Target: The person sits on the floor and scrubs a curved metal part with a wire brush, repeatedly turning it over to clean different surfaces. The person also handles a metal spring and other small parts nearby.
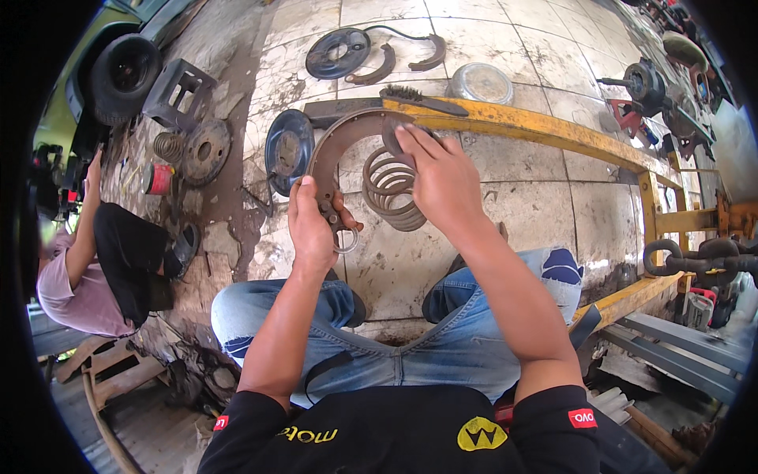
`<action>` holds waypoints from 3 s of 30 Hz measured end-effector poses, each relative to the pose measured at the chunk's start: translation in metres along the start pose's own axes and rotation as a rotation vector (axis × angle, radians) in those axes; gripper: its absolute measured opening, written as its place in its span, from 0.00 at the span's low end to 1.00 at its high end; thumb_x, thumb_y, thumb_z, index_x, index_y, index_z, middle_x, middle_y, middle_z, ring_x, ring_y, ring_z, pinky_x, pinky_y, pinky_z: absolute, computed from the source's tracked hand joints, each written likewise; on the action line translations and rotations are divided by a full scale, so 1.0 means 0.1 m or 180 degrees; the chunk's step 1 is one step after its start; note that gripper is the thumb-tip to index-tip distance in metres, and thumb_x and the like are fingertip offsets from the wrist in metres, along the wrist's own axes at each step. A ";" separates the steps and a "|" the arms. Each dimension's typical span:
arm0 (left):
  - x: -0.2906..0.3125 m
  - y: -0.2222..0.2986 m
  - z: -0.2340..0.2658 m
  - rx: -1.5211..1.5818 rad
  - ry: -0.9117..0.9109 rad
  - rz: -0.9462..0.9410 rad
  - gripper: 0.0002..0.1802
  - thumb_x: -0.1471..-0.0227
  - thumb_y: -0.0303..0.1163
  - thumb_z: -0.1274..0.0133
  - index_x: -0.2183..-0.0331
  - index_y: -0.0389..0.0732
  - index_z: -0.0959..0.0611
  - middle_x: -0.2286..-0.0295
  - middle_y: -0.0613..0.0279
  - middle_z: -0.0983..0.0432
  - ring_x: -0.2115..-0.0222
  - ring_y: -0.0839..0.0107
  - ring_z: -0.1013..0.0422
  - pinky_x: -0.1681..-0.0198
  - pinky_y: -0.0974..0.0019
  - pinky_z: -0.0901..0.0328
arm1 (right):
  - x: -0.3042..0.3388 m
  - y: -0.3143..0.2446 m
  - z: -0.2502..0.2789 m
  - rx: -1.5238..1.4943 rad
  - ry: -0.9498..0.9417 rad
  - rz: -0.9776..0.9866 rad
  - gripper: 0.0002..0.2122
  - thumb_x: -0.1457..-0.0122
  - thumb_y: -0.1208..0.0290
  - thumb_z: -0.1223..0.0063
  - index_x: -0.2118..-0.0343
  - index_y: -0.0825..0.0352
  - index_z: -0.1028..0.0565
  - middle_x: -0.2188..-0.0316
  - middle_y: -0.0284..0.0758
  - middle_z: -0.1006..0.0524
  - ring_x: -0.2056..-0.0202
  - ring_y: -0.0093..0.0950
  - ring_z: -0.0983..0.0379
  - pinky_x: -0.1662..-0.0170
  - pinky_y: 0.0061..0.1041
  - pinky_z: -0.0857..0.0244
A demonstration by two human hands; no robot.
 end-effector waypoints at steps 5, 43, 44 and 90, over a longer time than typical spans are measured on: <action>0.08 0.03 -0.12 -0.0113 -0.0144 -0.0191 0.19 0.35 0.46 0.64 0.58 0.38 0.33 0.77 0.60 0.32 0.86 0.70 0.32 0.81 0.60 0.27 | 0.12 -0.20 -0.34 0.0245 -0.0067 0.0186 0.23 0.53 0.80 0.47 0.50 0.62 0.24 0.50 0.28 0.23 0.64 0.32 0.29 0.59 0.29 0.30; 0.11 -0.07 -0.02 0.0441 0.0042 0.0201 0.21 0.36 0.49 0.63 0.63 0.38 0.31 0.79 0.61 0.32 0.86 0.71 0.32 0.81 0.60 0.28 | 0.00 0.51 0.04 -0.0300 0.0101 -0.0639 0.25 0.51 0.83 0.52 0.47 0.62 0.26 0.48 0.36 0.25 0.55 0.41 0.27 0.51 0.34 0.31; 0.14 -0.10 -0.02 0.0581 0.0023 0.0335 0.22 0.35 0.50 0.64 0.64 0.38 0.30 0.79 0.62 0.32 0.86 0.71 0.32 0.80 0.59 0.28 | 0.01 0.53 0.04 -0.0301 0.0133 -0.0648 0.25 0.51 0.83 0.52 0.47 0.62 0.26 0.48 0.37 0.25 0.55 0.41 0.27 0.51 0.34 0.31; 0.22 0.05 -0.05 0.0464 0.0212 0.0309 0.19 0.36 0.47 0.60 0.59 0.39 0.30 0.77 0.60 0.31 0.86 0.69 0.33 0.83 0.60 0.29 | 0.14 -0.02 -0.03 0.0279 0.0519 0.0577 0.20 0.50 0.80 0.48 0.52 0.64 0.23 0.53 0.36 0.26 0.52 0.40 0.30 0.48 0.37 0.39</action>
Point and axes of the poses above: each hand's wrist, its own x-axis away from the middle knuckle, its own z-axis out of the back of the hand, y = z × x, the point moved 10 cm from there along -x, towards the middle knuckle
